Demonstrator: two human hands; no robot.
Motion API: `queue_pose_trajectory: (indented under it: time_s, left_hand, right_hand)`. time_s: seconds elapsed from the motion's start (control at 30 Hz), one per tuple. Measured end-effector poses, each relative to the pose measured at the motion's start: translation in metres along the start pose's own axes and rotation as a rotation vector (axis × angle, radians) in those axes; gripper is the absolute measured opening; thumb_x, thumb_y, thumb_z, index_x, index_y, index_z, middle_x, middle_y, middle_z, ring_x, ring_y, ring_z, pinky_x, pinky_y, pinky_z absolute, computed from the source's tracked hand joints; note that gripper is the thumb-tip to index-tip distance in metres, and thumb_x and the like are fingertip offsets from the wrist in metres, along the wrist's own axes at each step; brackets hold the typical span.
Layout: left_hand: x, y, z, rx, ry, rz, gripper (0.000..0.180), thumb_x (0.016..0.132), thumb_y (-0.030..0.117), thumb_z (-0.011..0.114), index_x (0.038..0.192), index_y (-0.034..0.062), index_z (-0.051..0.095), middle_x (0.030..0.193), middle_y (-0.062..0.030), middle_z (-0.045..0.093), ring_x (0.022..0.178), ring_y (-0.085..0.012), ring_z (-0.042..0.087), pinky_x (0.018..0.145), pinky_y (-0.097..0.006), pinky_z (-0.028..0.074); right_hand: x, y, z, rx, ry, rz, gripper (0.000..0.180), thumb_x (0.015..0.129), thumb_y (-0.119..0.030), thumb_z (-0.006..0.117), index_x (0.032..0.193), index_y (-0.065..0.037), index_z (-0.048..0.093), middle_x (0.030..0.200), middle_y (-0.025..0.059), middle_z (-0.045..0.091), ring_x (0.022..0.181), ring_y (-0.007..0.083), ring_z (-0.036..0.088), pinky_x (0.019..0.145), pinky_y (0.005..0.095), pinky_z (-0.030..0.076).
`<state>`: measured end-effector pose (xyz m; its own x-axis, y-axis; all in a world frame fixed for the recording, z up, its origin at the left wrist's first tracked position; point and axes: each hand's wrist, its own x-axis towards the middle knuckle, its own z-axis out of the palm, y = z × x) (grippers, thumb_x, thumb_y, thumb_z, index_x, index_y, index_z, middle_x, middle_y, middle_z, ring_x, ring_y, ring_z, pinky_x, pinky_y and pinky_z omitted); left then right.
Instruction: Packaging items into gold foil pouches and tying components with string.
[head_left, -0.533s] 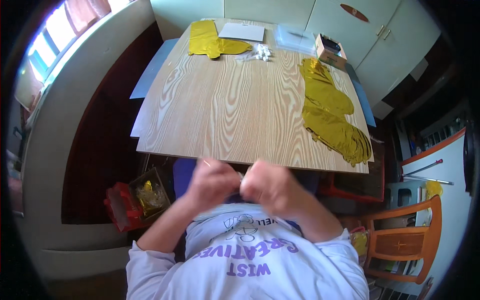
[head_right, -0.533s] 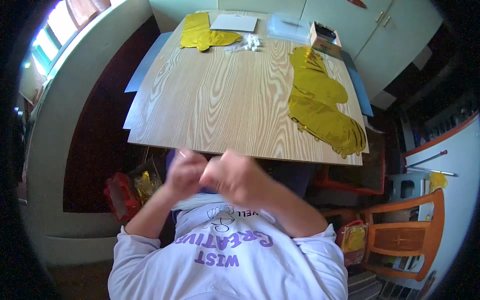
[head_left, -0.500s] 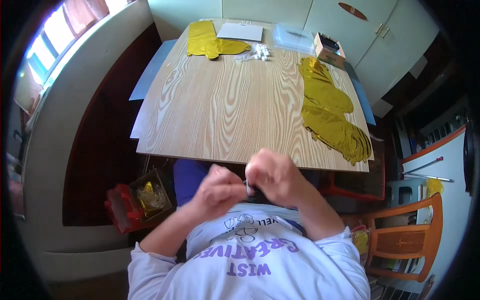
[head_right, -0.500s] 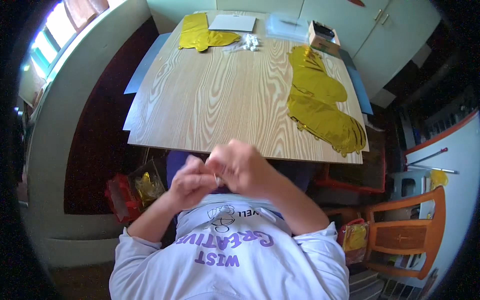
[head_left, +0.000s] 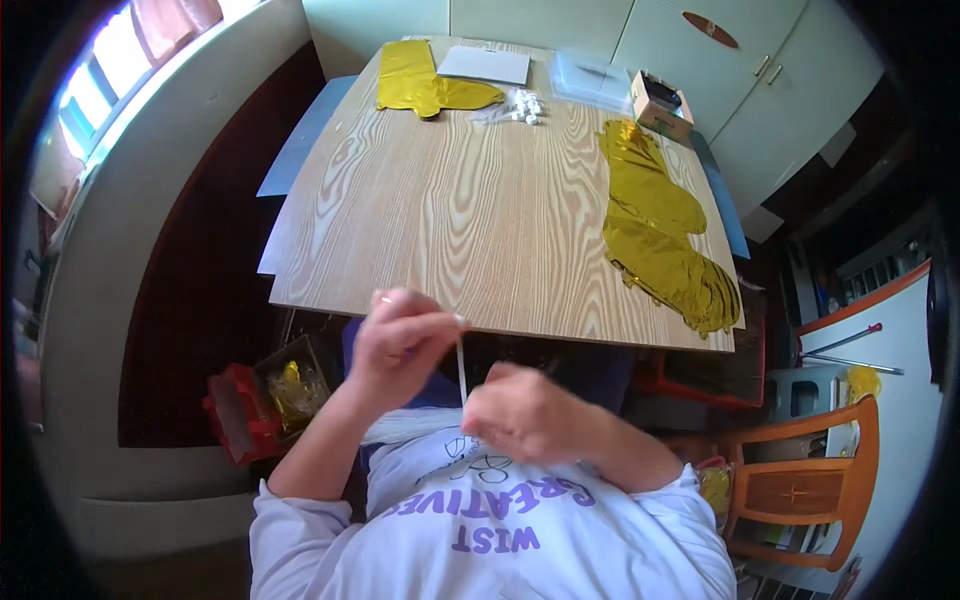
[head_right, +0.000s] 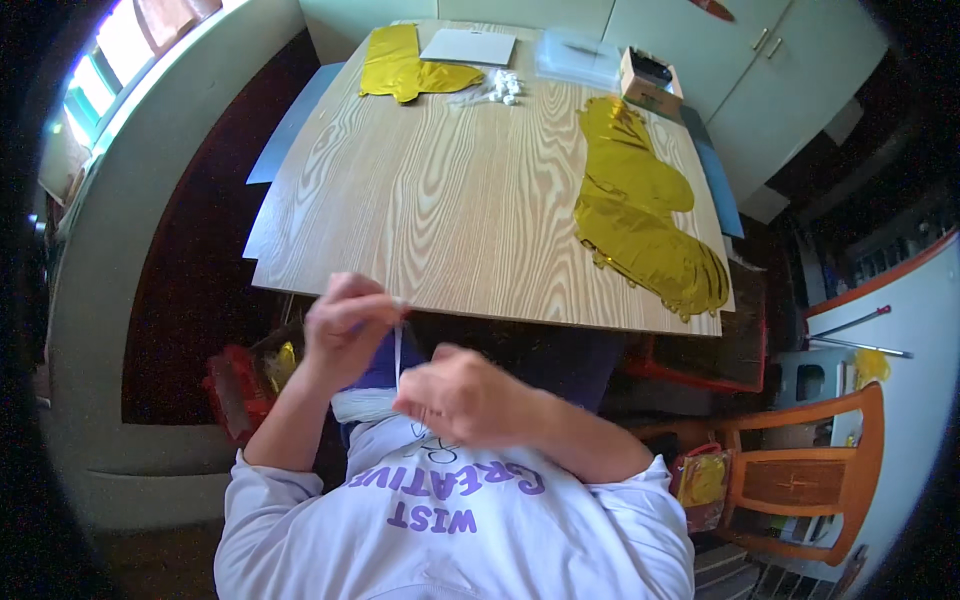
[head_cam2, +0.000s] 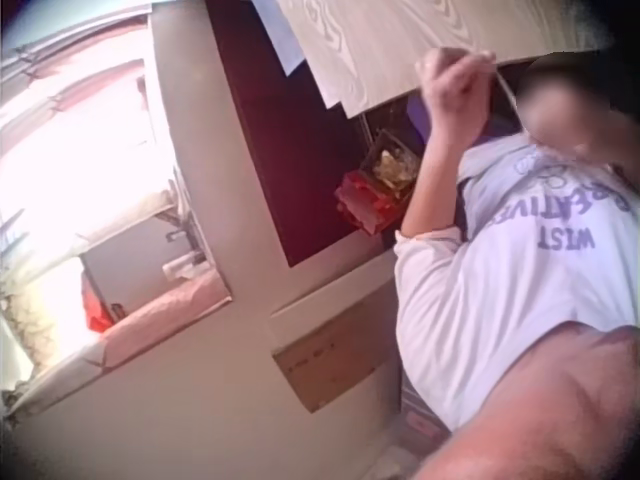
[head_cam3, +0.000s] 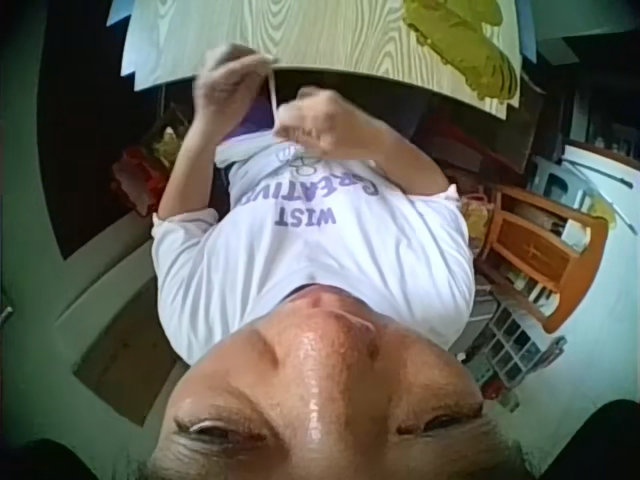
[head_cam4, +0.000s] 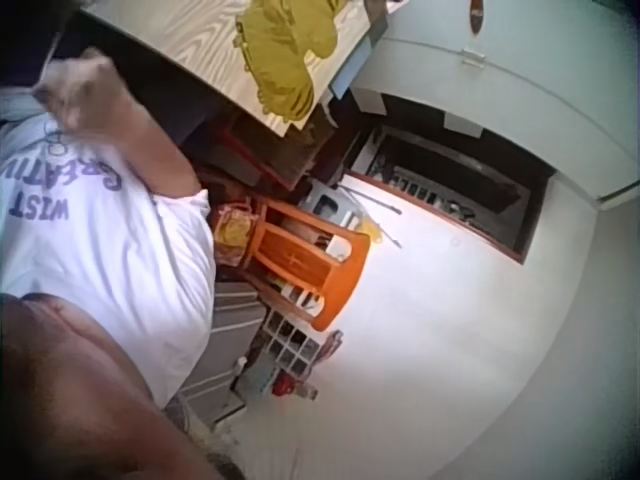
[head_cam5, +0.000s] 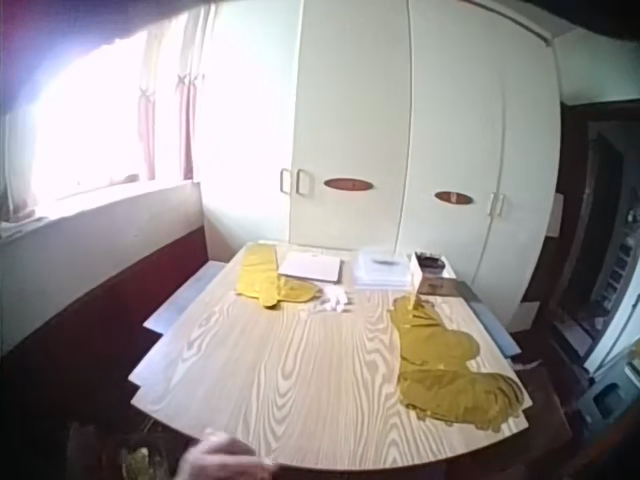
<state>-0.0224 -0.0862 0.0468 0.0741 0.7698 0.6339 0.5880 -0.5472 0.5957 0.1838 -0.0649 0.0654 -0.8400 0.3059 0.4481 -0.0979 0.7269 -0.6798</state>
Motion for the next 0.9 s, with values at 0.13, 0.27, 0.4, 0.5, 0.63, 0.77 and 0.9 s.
queue_pose_trajectory:
  time_s: [0.13, 0.27, 0.4, 0.5, 0.63, 0.77, 0.9]
  left_hand:
    - [-0.012, 0.031, 0.004, -0.525, -0.312, -0.029, 0.004, 0.082, 0.003, 0.07, 0.085, 0.0061, 0.071, 0.079, -0.0037, 0.06, 0.075, -0.0152, 0.057, 0.069, -0.029, 0.041]
    - [0.001, 0.012, -0.013, -0.949, 0.258, -0.385, 0.006, 0.084, 0.004, 0.067, 0.089, 0.0044, 0.071, 0.083, -0.0054, 0.064, 0.079, -0.0142, 0.058, 0.066, -0.027, 0.043]
    - [-0.021, 0.009, 0.012, -0.199, -0.182, -0.006, 0.017, 0.074, -0.003, 0.071, 0.087, 0.0068, 0.071, 0.082, -0.0064, 0.063, 0.074, -0.02, 0.058, 0.068, -0.031, 0.044]
    - [-0.018, 0.029, 0.003, -0.617, -0.146, -0.097, 0.011, 0.078, 0.0, 0.071, 0.088, 0.0036, 0.072, 0.08, -0.0064, 0.06, 0.071, -0.0162, 0.056, 0.064, -0.027, 0.044]
    - [-0.015, -0.006, -0.003, 0.019, 0.001, -0.082, 0.014, 0.078, 0.003, 0.071, 0.09, 0.0066, 0.072, 0.081, -0.0054, 0.062, 0.075, -0.0178, 0.056, 0.071, -0.029, 0.042]
    - [-0.022, 0.029, 0.009, -0.639, -0.2, -0.141, 0.008, 0.082, 0.003, 0.069, 0.09, 0.0041, 0.072, 0.078, -0.0057, 0.061, 0.074, -0.0155, 0.056, 0.066, -0.027, 0.044]
    - [-0.014, -0.005, 0.007, -0.277, 0.153, -0.178, 0.01, 0.082, 0.001, 0.068, 0.091, 0.0049, 0.071, 0.079, -0.0061, 0.061, 0.074, -0.0167, 0.057, 0.067, -0.028, 0.044]
  right_hand:
    - [0.021, 0.024, -0.035, -0.027, 0.257, 0.282, 0.021, 0.093, -0.02, 0.059, 0.078, -0.006, 0.057, 0.071, 0.0102, 0.051, 0.064, 0.0258, 0.052, 0.059, 0.0352, 0.043]
    - [-0.005, 0.015, 0.011, 0.057, -0.013, 0.078, 0.012, 0.085, -0.012, 0.065, 0.077, -0.007, 0.058, 0.069, 0.0063, 0.054, 0.067, 0.0251, 0.051, 0.062, 0.0355, 0.043]
    - [0.02, 0.011, -0.022, -0.146, 0.172, 0.058, 0.014, 0.087, -0.012, 0.063, 0.075, -0.007, 0.057, 0.07, 0.0069, 0.054, 0.063, 0.0248, 0.052, 0.061, 0.034, 0.043]
    - [0.011, 0.043, -0.015, -0.101, 0.147, 0.238, 0.01, 0.089, -0.012, 0.061, 0.081, -0.007, 0.057, 0.071, 0.0083, 0.053, 0.063, 0.0262, 0.053, 0.062, 0.0356, 0.042]
    - [0.005, 0.001, 0.003, -0.068, 0.045, -0.008, 0.014, 0.087, -0.013, 0.061, 0.074, -0.01, 0.056, 0.07, 0.0049, 0.053, 0.063, 0.0252, 0.049, 0.062, 0.0355, 0.04]
    - [0.021, 0.027, -0.021, -0.117, 0.242, 0.218, 0.017, 0.088, -0.015, 0.061, 0.074, -0.008, 0.056, 0.07, 0.0068, 0.052, 0.063, 0.0258, 0.049, 0.062, 0.0351, 0.041]
    - [0.0, 0.017, 0.015, 0.047, 0.063, -0.022, 0.022, 0.091, -0.017, 0.061, 0.072, -0.007, 0.053, 0.069, 0.0079, 0.051, 0.062, 0.0257, 0.05, 0.063, 0.0352, 0.041]
